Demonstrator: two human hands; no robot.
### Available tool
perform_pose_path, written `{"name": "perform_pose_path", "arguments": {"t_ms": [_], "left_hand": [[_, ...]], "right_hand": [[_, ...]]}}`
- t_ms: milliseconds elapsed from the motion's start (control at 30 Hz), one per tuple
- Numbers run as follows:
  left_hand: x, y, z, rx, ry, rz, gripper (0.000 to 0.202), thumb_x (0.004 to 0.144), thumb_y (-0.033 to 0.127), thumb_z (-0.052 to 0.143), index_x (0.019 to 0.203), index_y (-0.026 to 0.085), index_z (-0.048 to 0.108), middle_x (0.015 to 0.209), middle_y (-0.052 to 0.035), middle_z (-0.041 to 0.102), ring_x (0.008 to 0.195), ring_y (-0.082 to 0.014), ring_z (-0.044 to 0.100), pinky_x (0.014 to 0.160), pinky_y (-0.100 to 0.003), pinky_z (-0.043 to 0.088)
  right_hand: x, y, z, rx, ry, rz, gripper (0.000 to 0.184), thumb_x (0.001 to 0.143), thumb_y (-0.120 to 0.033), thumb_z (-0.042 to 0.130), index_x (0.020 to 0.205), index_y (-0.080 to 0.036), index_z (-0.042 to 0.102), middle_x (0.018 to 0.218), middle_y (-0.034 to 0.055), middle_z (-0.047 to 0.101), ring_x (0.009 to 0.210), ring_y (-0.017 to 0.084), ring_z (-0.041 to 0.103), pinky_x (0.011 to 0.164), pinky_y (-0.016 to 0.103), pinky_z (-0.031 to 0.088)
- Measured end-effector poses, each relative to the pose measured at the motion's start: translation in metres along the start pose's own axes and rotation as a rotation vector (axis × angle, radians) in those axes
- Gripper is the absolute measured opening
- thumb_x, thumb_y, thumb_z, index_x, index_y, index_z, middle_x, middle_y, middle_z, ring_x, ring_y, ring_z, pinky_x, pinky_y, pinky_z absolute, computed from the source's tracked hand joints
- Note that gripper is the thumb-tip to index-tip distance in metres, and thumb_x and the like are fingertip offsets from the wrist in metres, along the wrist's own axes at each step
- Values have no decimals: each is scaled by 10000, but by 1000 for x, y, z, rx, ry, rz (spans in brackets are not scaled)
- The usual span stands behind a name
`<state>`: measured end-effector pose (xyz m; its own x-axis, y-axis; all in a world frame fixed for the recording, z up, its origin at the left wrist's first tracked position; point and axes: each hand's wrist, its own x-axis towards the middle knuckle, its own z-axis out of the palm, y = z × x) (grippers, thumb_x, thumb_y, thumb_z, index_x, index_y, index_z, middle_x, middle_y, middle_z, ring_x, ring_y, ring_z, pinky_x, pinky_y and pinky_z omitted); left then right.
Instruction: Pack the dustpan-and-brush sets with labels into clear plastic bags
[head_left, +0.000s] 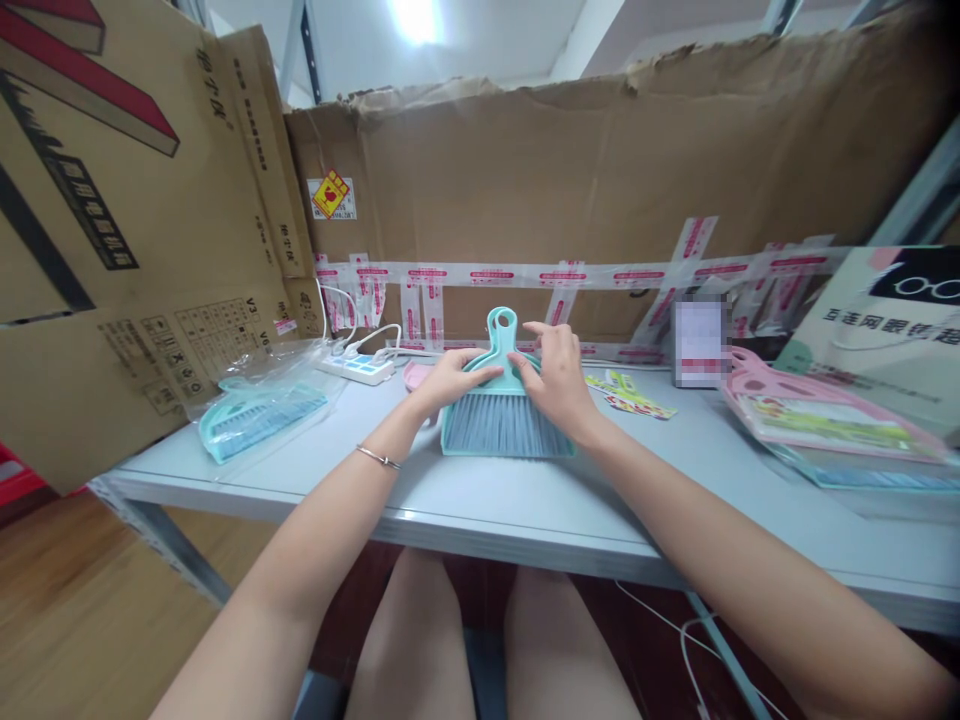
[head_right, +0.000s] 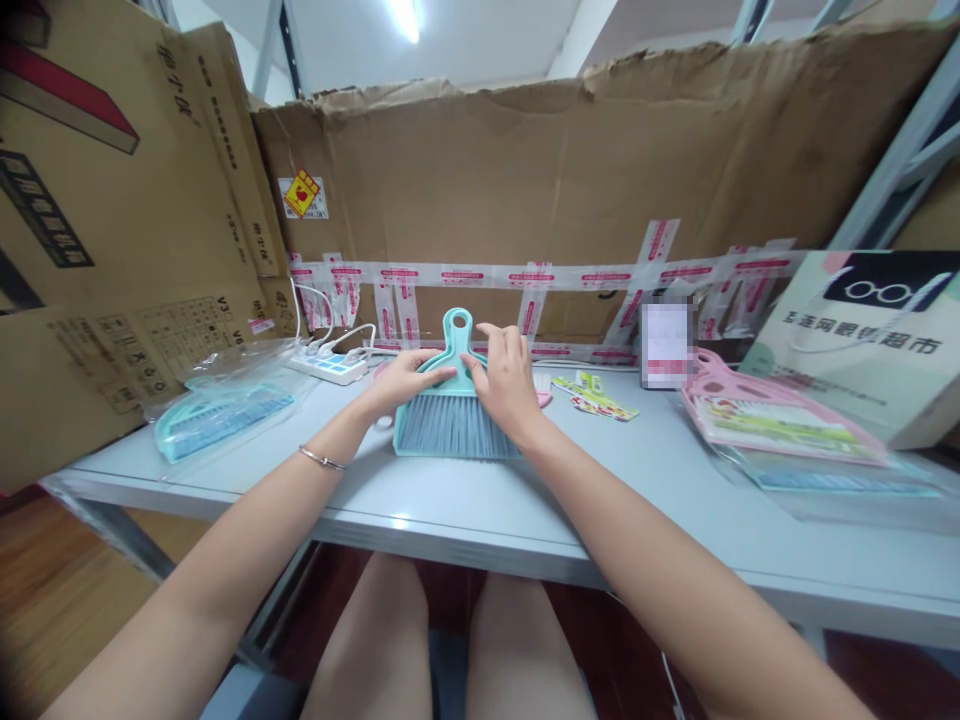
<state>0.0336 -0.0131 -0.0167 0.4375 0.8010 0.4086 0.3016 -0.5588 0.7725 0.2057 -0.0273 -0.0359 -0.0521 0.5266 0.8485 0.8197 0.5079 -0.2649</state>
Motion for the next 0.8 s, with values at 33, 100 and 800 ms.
{"name": "perform_pose_path", "arguments": {"t_ms": [33,100,800], "left_hand": [[0,0,0,6,6,-5,400,757,428,618,966,93,680,944,-66,685,890,-214,592,803,-285,433],[0,-1,0,22,20,-6,384,769,431,599,939,98,685,924,-57,681,865,-204,590,787,-275,434],[8,-3,3,140,86,-83,328,760,451,516,685,142,595,643,11,530,654,-141,455,601,-239,319]], "right_hand": [[1,0,-1,5,-33,32,439,884,-398,457,1217,-112,473,1067,166,555,980,291,513,882,406,393],[3,1,-5,6,-167,131,484,900,-457,420,1252,-126,443,1045,148,604,937,278,558,820,368,408],[18,5,-3,80,-478,290,466,885,-530,382,629,-178,550,667,39,593,650,160,497,576,258,267]]}}
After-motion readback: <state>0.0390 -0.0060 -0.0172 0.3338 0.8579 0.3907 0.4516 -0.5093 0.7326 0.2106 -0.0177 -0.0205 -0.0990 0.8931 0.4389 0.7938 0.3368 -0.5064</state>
